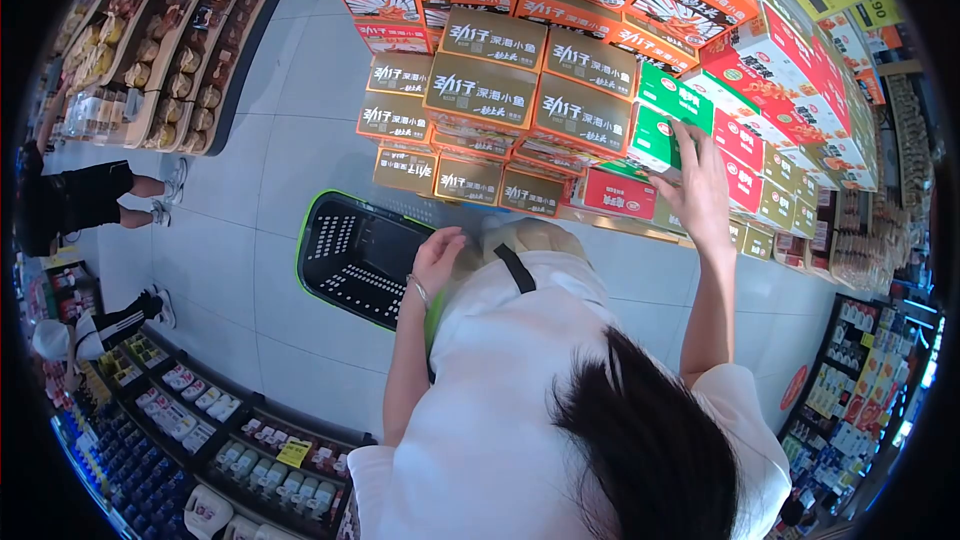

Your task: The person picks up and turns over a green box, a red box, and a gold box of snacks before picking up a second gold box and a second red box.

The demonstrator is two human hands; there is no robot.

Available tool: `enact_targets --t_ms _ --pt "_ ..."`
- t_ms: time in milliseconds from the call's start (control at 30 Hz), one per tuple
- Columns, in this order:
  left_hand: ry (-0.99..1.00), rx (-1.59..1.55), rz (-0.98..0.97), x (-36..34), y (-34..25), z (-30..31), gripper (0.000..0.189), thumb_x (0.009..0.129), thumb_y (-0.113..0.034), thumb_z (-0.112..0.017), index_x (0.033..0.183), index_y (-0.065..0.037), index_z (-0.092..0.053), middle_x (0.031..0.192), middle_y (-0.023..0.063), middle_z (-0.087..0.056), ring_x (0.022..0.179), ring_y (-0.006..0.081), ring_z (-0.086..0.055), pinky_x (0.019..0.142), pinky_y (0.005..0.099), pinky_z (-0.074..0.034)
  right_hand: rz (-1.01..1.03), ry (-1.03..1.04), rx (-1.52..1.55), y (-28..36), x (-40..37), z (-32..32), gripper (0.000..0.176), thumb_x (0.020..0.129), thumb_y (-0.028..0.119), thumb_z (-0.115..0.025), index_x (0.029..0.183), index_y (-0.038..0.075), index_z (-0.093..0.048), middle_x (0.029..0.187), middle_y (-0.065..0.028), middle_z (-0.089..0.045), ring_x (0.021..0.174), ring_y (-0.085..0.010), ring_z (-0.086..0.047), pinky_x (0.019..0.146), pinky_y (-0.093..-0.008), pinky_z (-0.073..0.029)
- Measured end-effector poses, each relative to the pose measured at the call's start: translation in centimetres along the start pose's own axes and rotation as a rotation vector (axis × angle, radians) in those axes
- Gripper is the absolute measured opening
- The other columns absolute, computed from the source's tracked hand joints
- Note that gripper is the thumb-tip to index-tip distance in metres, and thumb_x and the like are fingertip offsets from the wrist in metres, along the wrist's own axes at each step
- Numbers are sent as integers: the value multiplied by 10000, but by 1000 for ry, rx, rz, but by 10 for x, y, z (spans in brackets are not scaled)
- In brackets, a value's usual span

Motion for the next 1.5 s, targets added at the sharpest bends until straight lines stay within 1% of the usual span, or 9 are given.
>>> enact_targets --t_ms 133,433,800,867,967,1233,1300,1367,1500 --pt "0 -30 8 -1 -1 -1 310 978 -176 -617 1228 6 -599 1046 81 -699 958 119 -645 854 255 -508 -76 -39 -46 -17 -11 -12 771 709 52 -803 1403 75 -466 1348 -150 -487 1227 -325 -496 1030 -429 -434" --pt "12 -28 -10 1 0 -4 274 973 -130 -606 1206 15 -602 1044 86 -699 962 127 -649 860 263 -507 -102 -89 -101 -20 -13 -21 773 734 81 -800 1428 109 -461 1389 -164 -457 1257 -341 -472 1041 -455 -417" --pt "-12 8 -31 2 -2 -6 286 971 -159 -612 1200 13 -612 1022 93 -708 950 135 -656 848 273 -512 -54 -92 -25 -24 -11 -21 823 704 73 -815 1436 86 -440 1331 -169 -461 1232 -351 -476 1028 -446 -426" --pt "40 65 51 2 -3 -8 305 981 -87 -568 1264 25 -566 1126 93 -674 1049 144 -628 938 267 -491 -51 -94 -6 -24 -10 -19 832 697 72 -821 1436 85 -438 1320 -166 -463 1225 -348 -480 1022 -442 -429" --pt "42 73 60 3 -2 -9 307 981 -82 -564 1269 25 -562 1132 95 -672 1053 143 -626 937 268 -492 -46 -82 -7 -25 -8 -17 848 683 74 -833 1432 82 -437 1299 -159 -468 1204 -343 -489 1009 -435 -433" --pt "27 59 45 0 -1 -9 302 985 -66 -549 1273 27 -558 1137 103 -670 1060 146 -625 948 269 -489 -17 -88 -16 -22 -4 -8 778 657 93 -855 1345 58 -495 1261 -150 -493 1170 -347 -499 985 -434 -423" --pt "27 62 51 -3 -2 -10 301 986 -62 -546 1272 30 -556 1138 106 -669 1061 150 -626 952 270 -489 -22 -76 -10 -23 -2 -7 788 657 90 -853 1356 58 -489 1262 -153 -492 1168 -345 -499 983 -435 -423" --pt "21 -25 59 -4 -2 -11 302 987 -59 -540 1273 36 -551 1137 114 -667 1063 158 -628 955 274 -490 -32 -63 -7 -27 -1 -9 798 658 86 -851 1366 58 -483 1264 -155 -492 1167 -344 -500 981 -435 -423" --pt "26 -43 70 -7 -3 -13 302 987 -57 -538 1273 41 -547 1132 117 -666 1064 165 -629 956 277 -491 -21 -82 -1 -31 -4 -20 824 673 96 -844 1400 60 -460 1316 -159 -476 1182 -346 -494 996 -438 -421"
Point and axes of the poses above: each hand's wrist, its own x-axis towards the middle knuckle, its own z-axis out of the back of the hand, y = z × x, the point moved 6 cm from there along x, towards the middle knuckle
